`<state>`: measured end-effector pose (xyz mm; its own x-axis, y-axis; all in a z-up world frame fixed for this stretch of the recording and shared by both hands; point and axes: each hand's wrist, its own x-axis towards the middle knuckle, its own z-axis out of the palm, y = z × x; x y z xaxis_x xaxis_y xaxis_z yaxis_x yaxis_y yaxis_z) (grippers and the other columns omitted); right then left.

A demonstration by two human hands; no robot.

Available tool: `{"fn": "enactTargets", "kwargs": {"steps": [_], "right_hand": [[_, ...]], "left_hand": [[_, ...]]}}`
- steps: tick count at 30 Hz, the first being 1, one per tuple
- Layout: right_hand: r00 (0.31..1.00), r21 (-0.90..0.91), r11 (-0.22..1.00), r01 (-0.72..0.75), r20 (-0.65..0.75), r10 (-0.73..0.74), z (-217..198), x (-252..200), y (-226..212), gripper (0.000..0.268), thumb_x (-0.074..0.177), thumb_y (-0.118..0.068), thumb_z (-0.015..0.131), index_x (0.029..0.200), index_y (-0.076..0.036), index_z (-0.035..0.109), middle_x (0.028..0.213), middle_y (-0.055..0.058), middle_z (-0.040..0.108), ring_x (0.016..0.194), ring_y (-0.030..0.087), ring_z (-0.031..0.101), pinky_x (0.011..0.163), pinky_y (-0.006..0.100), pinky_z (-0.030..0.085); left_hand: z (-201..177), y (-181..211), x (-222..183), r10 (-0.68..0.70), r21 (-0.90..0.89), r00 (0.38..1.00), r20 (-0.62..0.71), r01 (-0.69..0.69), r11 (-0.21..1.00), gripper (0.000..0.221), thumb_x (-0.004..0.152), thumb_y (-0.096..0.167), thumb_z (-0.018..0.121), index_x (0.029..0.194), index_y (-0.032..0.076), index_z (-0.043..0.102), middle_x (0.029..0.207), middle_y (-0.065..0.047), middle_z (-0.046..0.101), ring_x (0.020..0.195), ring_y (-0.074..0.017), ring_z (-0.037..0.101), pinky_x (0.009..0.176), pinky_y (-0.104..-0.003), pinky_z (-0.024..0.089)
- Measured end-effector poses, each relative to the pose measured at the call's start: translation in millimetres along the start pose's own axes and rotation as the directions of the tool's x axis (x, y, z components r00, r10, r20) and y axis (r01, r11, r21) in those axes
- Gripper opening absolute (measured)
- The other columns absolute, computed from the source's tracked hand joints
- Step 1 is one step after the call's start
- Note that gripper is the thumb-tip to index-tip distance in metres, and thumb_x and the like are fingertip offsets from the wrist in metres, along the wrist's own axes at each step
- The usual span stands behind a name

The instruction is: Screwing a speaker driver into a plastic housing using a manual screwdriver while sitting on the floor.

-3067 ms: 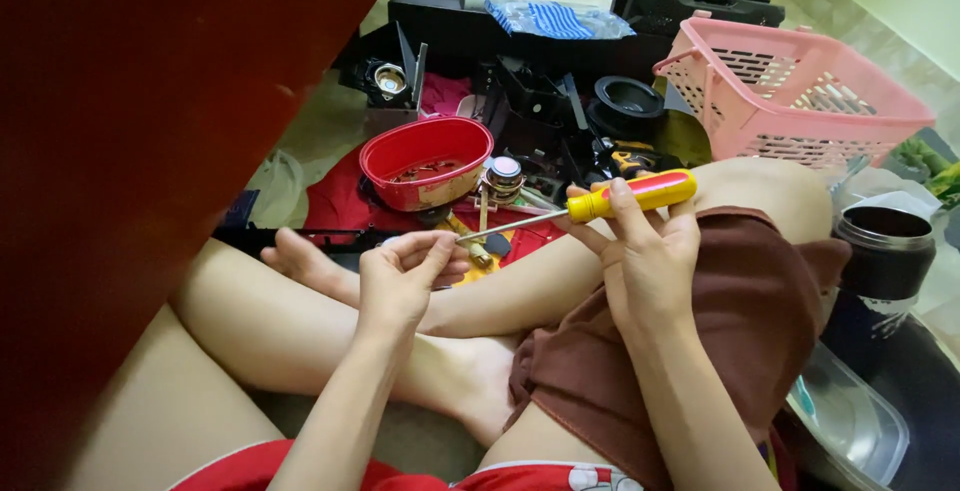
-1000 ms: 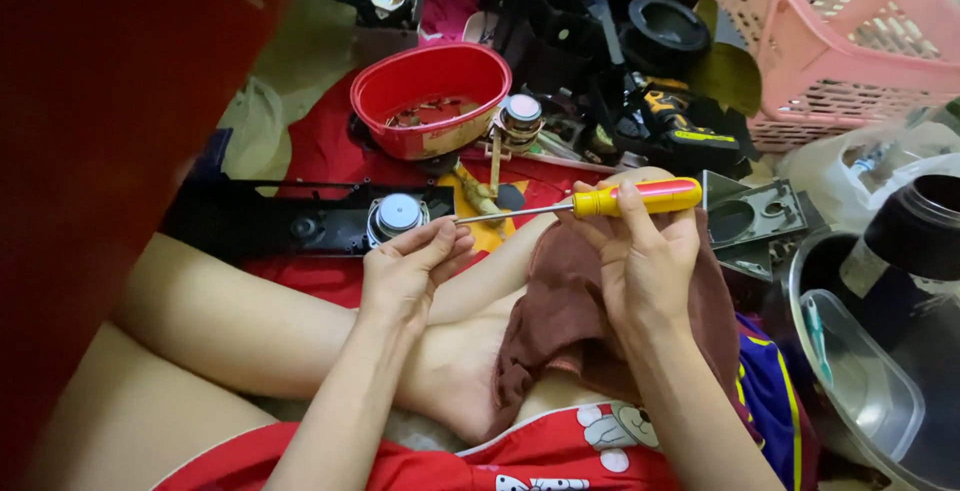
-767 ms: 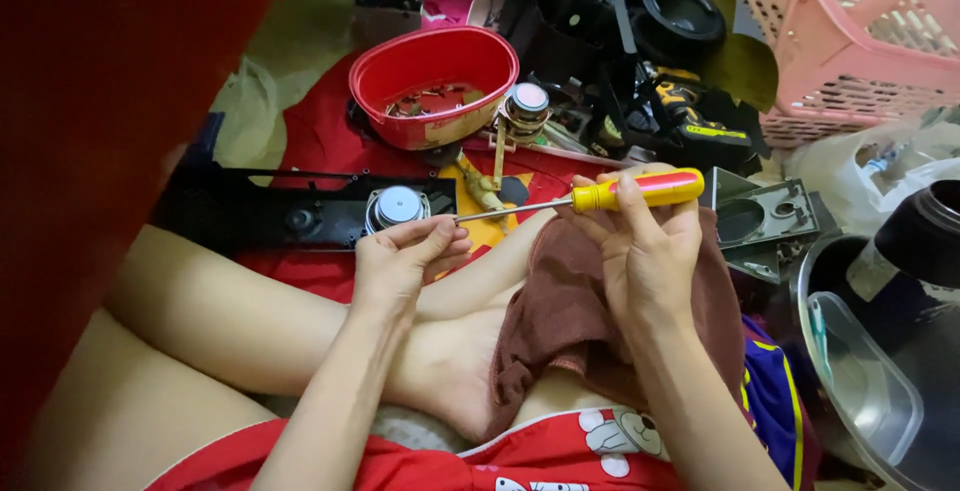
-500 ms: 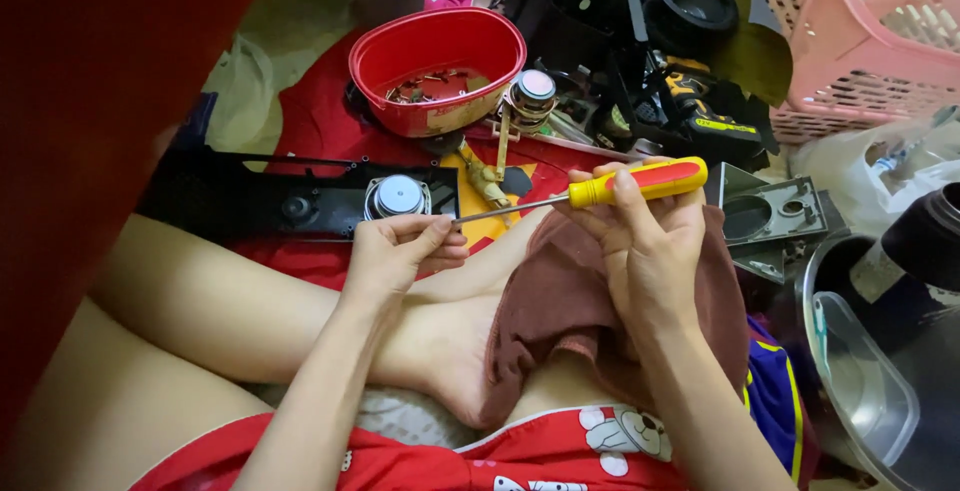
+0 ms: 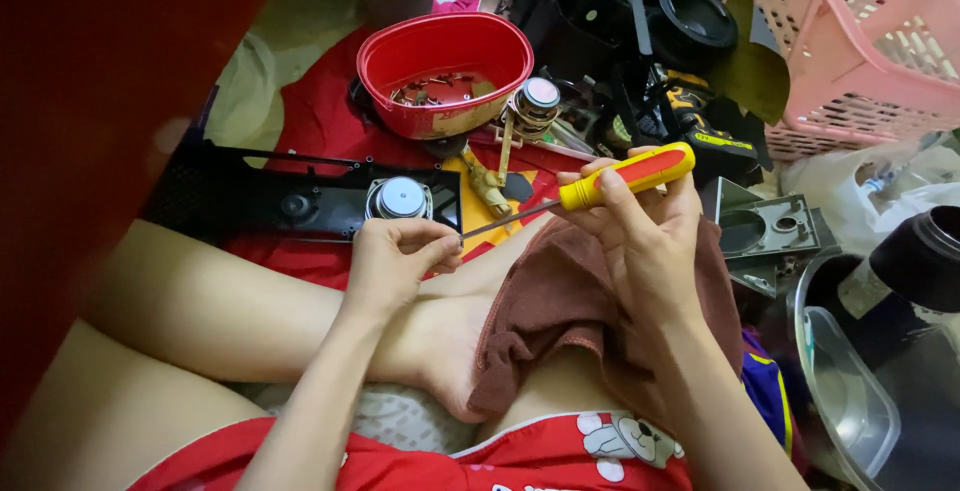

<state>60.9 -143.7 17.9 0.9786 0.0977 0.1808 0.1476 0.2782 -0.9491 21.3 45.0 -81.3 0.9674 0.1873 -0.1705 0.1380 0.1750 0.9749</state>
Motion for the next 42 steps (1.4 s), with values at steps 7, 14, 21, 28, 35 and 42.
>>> {"fn": "enactTargets", "kwargs": {"steps": [7,14,21,28,35,42], "right_hand": [[0.988,-0.102,0.986,-0.133,-0.089,0.124,-23.7,8.8,7.7,0.036,0.079,-0.006,0.061,0.110,-0.003,0.042,0.099,0.022,0.054,0.092,0.038,0.061,0.076,0.053,0.051],[0.955,-0.128,0.952,-0.278,-0.141,0.261,-24.8,4.2,2.2,0.037,0.071,-0.005,0.070,0.103,-0.001,0.052,0.092,0.017,0.053,0.077,0.032,0.065,0.068,0.041,0.056],[0.979,-0.243,0.959,-0.148,-0.175,0.107,7.7,-17.8,-0.5,0.024,0.069,-0.001,0.073,0.086,0.006,0.058,0.075,0.018,0.060,0.062,0.024,0.065,0.060,0.035,0.059],[0.996,-0.452,0.891,-0.037,-0.086,-0.002,20.1,-28.6,-2.3,0.018,0.070,0.000,0.074,0.083,0.002,0.063,0.071,0.018,0.064,0.060,0.021,0.066,0.057,0.032,0.058],[0.996,-0.456,0.886,0.087,0.011,-0.092,29.4,-33.6,6.3,0.016,0.072,0.002,0.073,0.085,0.003,0.064,0.071,0.016,0.064,0.063,0.015,0.062,0.061,0.030,0.056],[0.989,-0.475,0.870,0.136,0.007,-0.151,22.7,-32.6,17.4,0.017,0.074,0.000,0.072,0.088,0.003,0.063,0.074,0.014,0.063,0.066,0.013,0.059,0.063,0.028,0.054]], "left_hand": [[-0.7,1.1,0.9,-0.028,-0.135,0.999,-0.032,0.023,0.991,0.011,0.075,-0.002,0.066,0.085,-0.003,0.067,0.069,-0.019,0.067,0.062,-0.0207,0.067,0.060,-0.029,0.058],[8.7,3.0,-2.4,-0.231,-0.347,0.954,-0.191,0.154,0.925,0.017,0.079,0.002,0.063,0.095,-0.003,0.065,0.087,-0.022,0.066,0.070,-0.0268,0.067,0.065,-0.033,0.058],[32.5,-8.7,-0.7,-0.249,-0.137,0.879,-0.406,0.211,0.968,0.018,0.079,0.017,0.064,0.096,0.010,0.068,0.089,-0.012,0.068,0.074,-0.0207,0.067,0.062,-0.026,0.057],[30.9,6.0,-3.7,-0.462,-0.505,0.840,-0.286,0.277,0.818,0.038,0.085,0.006,0.051,0.119,-0.010,0.045,0.111,-0.033,0.052,0.093,-0.0382,0.061,0.080,-0.044,0.052],[27.8,5.3,-3.6,-0.455,-0.525,0.840,-0.296,0.254,0.812,0.041,0.085,0.005,0.049,0.121,-0.011,0.042,0.111,-0.033,0.052,0.097,-0.0379,0.060,0.083,-0.043,0.048],[26.8,8.4,-4.9,-0.423,-0.463,0.847,-0.322,0.249,0.851,0.040,0.083,0.004,0.053,0.120,-0.009,0.046,0.108,-0.030,0.056,0.094,-0.0340,0.062,0.082,-0.040,0.049]]}}
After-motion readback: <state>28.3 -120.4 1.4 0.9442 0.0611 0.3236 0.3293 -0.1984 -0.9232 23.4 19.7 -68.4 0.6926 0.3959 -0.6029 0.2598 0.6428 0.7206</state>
